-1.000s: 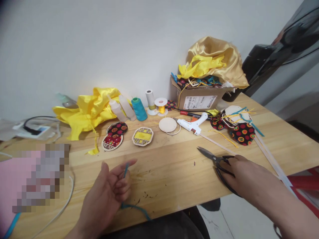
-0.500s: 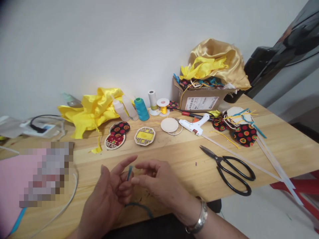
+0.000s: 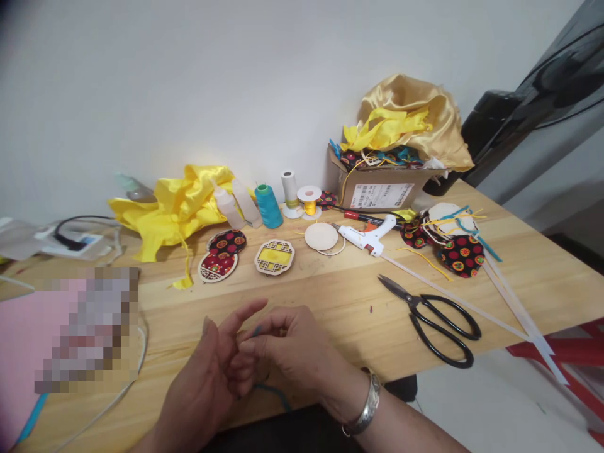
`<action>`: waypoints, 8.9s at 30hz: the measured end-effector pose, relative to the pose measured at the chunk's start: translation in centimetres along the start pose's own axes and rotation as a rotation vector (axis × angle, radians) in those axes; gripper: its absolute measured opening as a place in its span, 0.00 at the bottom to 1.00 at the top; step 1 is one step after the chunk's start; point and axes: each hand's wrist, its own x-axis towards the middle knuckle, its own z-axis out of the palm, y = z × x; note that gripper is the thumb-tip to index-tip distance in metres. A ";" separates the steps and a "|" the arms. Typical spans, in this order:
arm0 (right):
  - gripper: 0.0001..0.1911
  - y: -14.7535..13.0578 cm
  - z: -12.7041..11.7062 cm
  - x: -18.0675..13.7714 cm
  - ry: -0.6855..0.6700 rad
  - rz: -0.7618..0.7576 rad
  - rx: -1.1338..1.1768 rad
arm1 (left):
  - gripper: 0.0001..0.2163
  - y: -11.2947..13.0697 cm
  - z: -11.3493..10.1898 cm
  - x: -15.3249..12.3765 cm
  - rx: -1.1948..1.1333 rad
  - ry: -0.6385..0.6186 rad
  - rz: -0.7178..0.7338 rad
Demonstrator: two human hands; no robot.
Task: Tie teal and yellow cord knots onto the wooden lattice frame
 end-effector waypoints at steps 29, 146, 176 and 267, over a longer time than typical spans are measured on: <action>0.08 -0.5 -1.1 -0.6 0.231 -0.389 -0.722 | 0.09 -0.4 -1.3 0.1 0.581 -0.132 0.180; 0.07 -2.2 -0.5 -2.2 0.080 -0.320 -0.136 | 0.09 -0.2 -1.4 0.1 0.910 -0.065 0.573; 0.08 -4.4 -2.5 -3.7 0.240 -0.368 -0.444 | 0.08 4.0 -2.3 -2.2 1.247 0.500 1.235; 0.14 -1.4 -15.3 -10.7 0.787 0.073 -1.810 | 0.08 0.5 -1.5 1.2 0.182 0.128 0.228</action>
